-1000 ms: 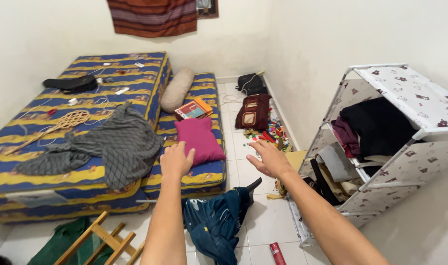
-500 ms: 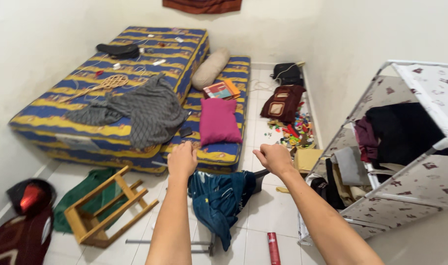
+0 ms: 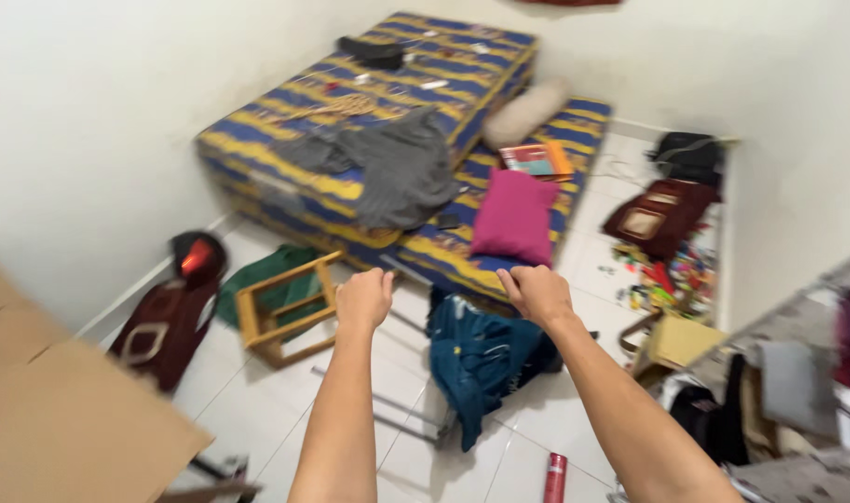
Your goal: The person enters a cluttered bedroom, opens the door, and tidies items: they reposition a pink bolster pillow, pick up garments from the bed and floor and hang them on hooks on the door, then gather a white cable from the bed and coil it by hand.
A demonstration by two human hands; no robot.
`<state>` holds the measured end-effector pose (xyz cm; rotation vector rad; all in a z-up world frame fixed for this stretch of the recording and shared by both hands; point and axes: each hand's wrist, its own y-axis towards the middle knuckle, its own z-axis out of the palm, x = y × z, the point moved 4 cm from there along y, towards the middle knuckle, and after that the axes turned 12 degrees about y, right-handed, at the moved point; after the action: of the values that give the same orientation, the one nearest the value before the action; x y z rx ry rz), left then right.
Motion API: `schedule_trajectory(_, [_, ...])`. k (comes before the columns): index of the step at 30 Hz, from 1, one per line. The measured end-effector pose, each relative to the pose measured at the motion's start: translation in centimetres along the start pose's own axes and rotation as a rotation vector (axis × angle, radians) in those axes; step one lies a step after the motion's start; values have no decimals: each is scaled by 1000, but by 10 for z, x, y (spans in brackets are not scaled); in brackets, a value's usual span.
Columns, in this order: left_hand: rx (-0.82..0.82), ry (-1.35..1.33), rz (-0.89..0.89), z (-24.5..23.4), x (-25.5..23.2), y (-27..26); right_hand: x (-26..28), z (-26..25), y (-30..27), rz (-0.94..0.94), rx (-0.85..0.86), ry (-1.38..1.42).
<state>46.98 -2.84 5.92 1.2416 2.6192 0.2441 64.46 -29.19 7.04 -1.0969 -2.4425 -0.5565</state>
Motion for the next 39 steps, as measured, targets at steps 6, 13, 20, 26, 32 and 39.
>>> schedule_trajectory(6, [-126,-24,-175,-22,93,-57,80,47,12,-250,-6,190])
schedule_trajectory(13, [25,-13,-495,-41,174,-100,163,94,24,-302,314,68])
schedule_trajectory(20, [-160,-15,-540,-63,237,-136,247,132,40,-573,309,185])
schedule_trajectory(26, [-198,25,-655,-91,307,-158,339,156,33,-733,408,279])
schedule_trajectory(32, [-210,128,-774,-113,366,-197,411,176,4,-832,502,258])
schedule_trajectory(39, [-195,168,-883,-127,401,-233,455,208,-13,-922,555,315])
